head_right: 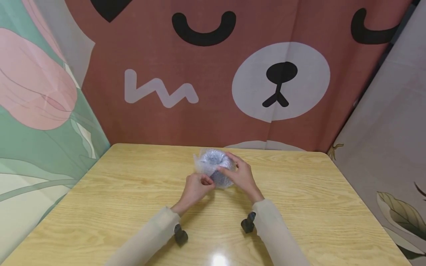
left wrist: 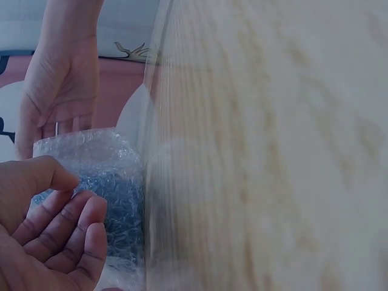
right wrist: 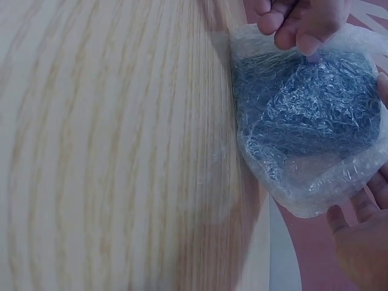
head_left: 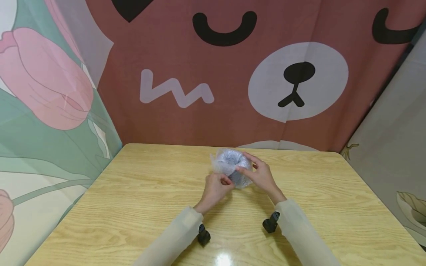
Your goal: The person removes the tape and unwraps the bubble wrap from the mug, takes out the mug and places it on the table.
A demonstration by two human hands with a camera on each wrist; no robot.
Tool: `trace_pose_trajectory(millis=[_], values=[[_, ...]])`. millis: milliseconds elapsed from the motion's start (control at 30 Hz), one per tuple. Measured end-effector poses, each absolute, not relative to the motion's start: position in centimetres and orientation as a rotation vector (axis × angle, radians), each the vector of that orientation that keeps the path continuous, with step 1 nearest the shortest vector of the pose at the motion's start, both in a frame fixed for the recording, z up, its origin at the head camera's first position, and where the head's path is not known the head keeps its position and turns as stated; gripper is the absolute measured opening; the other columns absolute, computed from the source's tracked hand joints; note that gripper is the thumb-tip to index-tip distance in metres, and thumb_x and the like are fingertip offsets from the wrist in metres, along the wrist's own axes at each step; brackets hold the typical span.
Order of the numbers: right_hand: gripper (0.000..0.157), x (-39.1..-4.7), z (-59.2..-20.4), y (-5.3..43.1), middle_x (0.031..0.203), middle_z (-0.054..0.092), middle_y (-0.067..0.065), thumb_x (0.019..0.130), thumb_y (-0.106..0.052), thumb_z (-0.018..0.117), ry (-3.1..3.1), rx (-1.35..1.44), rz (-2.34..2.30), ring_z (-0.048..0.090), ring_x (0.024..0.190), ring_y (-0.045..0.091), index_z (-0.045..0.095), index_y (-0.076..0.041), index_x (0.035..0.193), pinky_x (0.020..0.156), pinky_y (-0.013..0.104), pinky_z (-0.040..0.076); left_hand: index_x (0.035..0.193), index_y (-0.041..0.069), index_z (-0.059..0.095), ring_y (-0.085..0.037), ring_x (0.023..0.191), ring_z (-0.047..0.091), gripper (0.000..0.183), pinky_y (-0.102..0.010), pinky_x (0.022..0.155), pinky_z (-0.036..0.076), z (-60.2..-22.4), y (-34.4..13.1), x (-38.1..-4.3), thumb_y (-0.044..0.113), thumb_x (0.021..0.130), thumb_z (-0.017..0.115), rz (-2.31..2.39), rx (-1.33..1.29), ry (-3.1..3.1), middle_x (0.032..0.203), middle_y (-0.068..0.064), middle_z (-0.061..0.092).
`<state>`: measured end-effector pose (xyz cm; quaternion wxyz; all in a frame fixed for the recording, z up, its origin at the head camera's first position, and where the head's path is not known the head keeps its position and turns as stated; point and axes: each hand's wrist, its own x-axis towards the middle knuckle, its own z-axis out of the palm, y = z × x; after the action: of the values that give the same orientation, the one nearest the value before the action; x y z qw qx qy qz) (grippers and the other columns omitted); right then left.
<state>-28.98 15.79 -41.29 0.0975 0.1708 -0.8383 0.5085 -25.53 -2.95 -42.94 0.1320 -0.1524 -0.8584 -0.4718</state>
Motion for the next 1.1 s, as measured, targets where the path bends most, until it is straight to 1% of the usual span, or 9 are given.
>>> trace_pose_trajectory(millis=[167, 400, 533, 733, 967, 1100], values=[[0.066, -28.9, -41.2, 15.8, 0.146, 0.045, 0.009, 0.087, -0.036, 0.074, -2.492, 0.504, 1.503, 0.036, 0.136, 0.030, 0.049, -0.012, 0.143, 0.105, 0.055, 0.034, 0.068, 0.009, 0.071, -0.002, 0.056, 0.056, 0.010, -0.020, 0.055, 0.049, -42.9, -3.2, -25.5, 0.003, 0.073, 0.077, -1.365, -0.445, -2.481, 0.063, 0.006, 0.064], [0.065, -28.9, -41.2, 15.8, 0.146, 0.045, 0.009, 0.087, -0.036, 0.074, -2.492, 0.503, 1.509, 0.037, 0.135, 0.029, 0.049, -0.012, 0.143, 0.105, 0.055, 0.034, 0.066, 0.008, 0.069, -0.002, 0.054, 0.055, 0.013, -0.020, 0.052, 0.048, -42.8, -3.4, -25.5, -0.002, 0.071, 0.076, -1.458, -0.416, -2.435, 0.061, 0.005, 0.063], [0.066, -29.0, -41.4, 15.8, 0.146, 0.045, 0.010, 0.087, -0.035, 0.074, -2.493, 0.508, 1.504, 0.036, 0.135, 0.030, 0.049, -0.011, 0.143, 0.105, 0.055, 0.034, 0.069, 0.007, 0.070, -0.001, 0.056, 0.057, 0.012, -0.018, 0.053, 0.049, -42.8, -3.5, -25.6, -0.001, 0.073, 0.077, -1.486, -0.425, -2.444, 0.064, 0.005, 0.065], [0.066, -29.1, -41.4, 15.8, 0.146, 0.045, 0.010, 0.087, -0.035, 0.074, -2.488, 0.510, 1.498, 0.037, 0.135, 0.030, 0.049, -0.011, 0.143, 0.105, 0.055, 0.035, 0.075, 0.002, 0.074, -0.004, 0.060, 0.062, 0.002, -0.020, 0.056, 0.051, -42.6, -3.9, -25.5, 0.001, 0.075, 0.075, -1.498, -0.469, -2.444, 0.069, 0.001, 0.068], [0.065, -29.1, -41.4, 15.8, 0.145, 0.046, 0.009, 0.087, -0.034, 0.074, -2.481, 0.516, 1.495, 0.038, 0.135, 0.030, 0.049, -0.012, 0.143, 0.105, 0.055, 0.035, 0.076, 0.004, 0.074, -0.006, 0.061, 0.061, 0.007, -0.021, 0.057, 0.052, -42.4, -4.2, -25.6, -0.003, 0.076, 0.076, -1.515, -0.459, -2.467, 0.070, 0.002, 0.068], [0.065, -29.1, -41.5, 15.9, 0.146, 0.045, 0.009, 0.088, -0.034, 0.074, -2.479, 0.521, 1.508, 0.037, 0.135, 0.029, 0.049, -0.012, 0.143, 0.106, 0.055, 0.033, 0.077, 0.003, 0.074, -0.006, 0.062, 0.061, 0.005, -0.021, 0.057, 0.052, -42.3, -4.4, -25.6, -0.002, 0.076, 0.076, -1.520, -0.444, -2.481, 0.070, 0.002, 0.068]])
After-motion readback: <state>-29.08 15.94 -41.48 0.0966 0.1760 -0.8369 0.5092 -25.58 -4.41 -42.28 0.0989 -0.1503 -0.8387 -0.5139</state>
